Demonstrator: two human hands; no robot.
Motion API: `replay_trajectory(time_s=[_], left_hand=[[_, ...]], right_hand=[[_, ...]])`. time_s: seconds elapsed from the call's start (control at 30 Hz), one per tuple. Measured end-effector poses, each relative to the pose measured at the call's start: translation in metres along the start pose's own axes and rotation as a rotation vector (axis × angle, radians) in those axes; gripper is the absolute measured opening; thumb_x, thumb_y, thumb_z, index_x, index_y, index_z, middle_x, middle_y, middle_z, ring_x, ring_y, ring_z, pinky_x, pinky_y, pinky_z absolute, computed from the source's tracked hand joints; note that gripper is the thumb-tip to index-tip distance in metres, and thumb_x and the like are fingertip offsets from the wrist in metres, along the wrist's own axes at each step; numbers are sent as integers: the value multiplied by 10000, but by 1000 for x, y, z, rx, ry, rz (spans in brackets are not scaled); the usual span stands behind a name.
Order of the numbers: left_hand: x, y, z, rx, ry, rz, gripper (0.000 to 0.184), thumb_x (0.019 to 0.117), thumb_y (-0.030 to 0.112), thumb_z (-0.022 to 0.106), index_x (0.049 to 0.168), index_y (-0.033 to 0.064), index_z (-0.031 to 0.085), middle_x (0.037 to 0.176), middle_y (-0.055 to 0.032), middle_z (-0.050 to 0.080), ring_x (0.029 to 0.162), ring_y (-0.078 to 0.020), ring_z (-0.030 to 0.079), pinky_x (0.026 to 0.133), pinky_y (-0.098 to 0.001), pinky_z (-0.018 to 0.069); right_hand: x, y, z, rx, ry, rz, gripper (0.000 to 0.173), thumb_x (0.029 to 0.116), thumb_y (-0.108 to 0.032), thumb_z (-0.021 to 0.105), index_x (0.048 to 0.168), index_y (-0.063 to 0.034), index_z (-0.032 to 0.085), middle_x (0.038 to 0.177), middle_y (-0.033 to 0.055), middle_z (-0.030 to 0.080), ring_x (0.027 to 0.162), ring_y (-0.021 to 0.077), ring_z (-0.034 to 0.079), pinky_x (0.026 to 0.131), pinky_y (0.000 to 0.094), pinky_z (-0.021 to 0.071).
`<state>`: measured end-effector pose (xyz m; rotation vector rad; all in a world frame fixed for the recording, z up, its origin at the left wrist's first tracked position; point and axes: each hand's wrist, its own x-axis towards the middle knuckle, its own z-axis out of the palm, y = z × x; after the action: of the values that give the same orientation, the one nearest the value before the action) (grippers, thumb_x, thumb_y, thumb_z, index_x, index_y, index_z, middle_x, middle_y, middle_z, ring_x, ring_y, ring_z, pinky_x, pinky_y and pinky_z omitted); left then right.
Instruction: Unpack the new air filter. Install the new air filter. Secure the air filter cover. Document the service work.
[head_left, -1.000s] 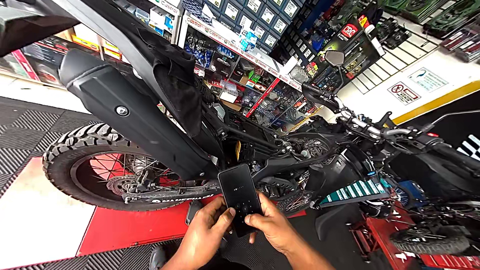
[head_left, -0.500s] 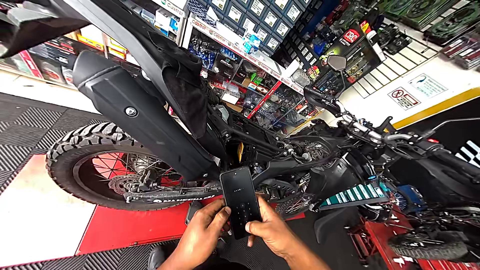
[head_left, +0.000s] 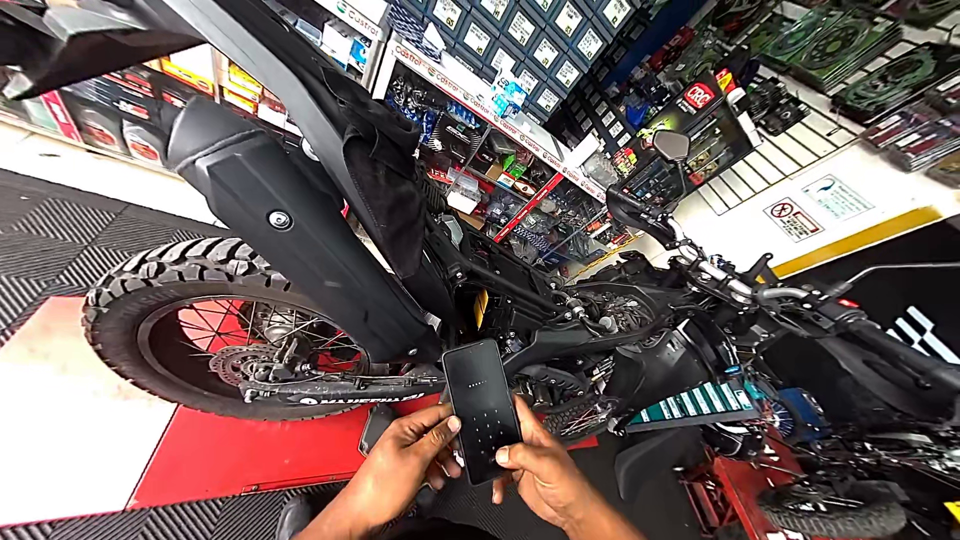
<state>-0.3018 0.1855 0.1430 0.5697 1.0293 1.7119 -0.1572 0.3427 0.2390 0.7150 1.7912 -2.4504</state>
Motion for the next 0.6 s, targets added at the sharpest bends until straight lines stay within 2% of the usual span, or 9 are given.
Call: replay_trajectory(time_s=[0.13,0.4,0.6], left_hand=[[0,-2,-1,-17,-8,2,303,1089,281,501,1206,87,703,951,-113,749,743,-218,729,623,-330,621],[-3,-4,3,-7,19,17,300,1084,273,514,1237,92,699,959,-113,754,744,-221,733,632,-334,628],[-3,-8,7,8,25,21,301,1083,277,517,1236,98,704,966,-113,748,760,-228,731,646,-343,630]], right_hand=[[0,2,0,-1,18,4,819,896,55,519,1594,-122,129,1273,245,610,983,385,705,638,484,626],[3,3,1,-98,72,5,762,903,61,556,1564,-95,212,1221,237,641,897,363,723,583,458,625],[1,6,-6,-99,61,-4,763,900,58,562,1566,-91,222,1234,227,640,924,365,719,587,463,626]])
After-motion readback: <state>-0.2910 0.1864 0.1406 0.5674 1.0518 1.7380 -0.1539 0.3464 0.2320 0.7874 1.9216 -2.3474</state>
